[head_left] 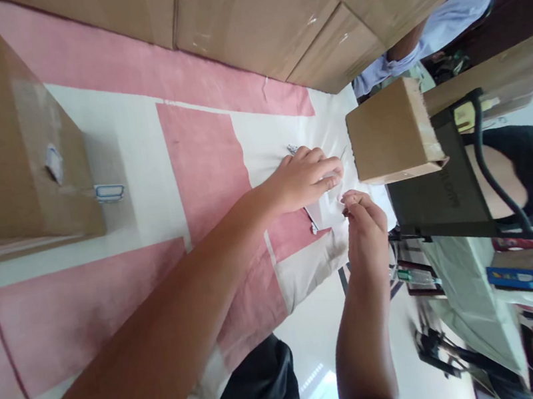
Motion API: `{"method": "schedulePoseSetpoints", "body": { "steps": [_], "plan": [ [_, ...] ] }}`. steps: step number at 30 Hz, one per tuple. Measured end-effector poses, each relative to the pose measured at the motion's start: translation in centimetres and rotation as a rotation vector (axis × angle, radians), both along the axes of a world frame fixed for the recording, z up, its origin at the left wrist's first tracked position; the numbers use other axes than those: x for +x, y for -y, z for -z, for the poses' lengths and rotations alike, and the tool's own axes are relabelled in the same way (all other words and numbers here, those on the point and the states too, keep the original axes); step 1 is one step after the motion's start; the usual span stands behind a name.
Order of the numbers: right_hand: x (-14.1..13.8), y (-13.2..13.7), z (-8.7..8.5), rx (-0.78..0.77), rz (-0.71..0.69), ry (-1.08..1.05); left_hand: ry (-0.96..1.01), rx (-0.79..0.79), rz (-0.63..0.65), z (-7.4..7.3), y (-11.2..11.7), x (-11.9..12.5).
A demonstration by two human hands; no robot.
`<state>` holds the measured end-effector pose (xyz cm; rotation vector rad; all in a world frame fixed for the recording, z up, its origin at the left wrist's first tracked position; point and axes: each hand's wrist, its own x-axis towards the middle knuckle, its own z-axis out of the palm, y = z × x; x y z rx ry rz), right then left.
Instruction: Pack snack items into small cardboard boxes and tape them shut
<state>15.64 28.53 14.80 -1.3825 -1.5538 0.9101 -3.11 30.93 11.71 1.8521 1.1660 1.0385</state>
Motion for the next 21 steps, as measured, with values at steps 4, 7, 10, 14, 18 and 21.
{"method": "schedulePoseSetpoints", "body": {
  "steps": [4,7,10,14,18,21],
  "plan": [
    [0.9,0.9,-1.0,-0.022,0.015,0.162,-0.023,0.043,0.053,-0.1,0.3,-0.2],
    [1.3,1.5,-1.5,-0.017,0.010,0.242,-0.019,0.055,0.081,0.0,0.4,-0.3],
    [1.8,1.6,-2.5,0.010,0.027,0.297,-0.022,0.064,0.077,0.1,0.4,-0.1],
    [2.8,1.4,-4.3,-0.121,0.023,0.448,-0.030,0.067,0.078,0.1,0.3,0.2],
    [3.4,1.3,-4.9,-0.330,-0.020,0.495,-0.056,0.065,0.084,-0.2,0.5,0.3],
    [3.9,1.2,-4.7,-0.401,-0.070,0.473,-0.074,0.065,0.094,-0.3,0.5,0.2]
  ]
}}
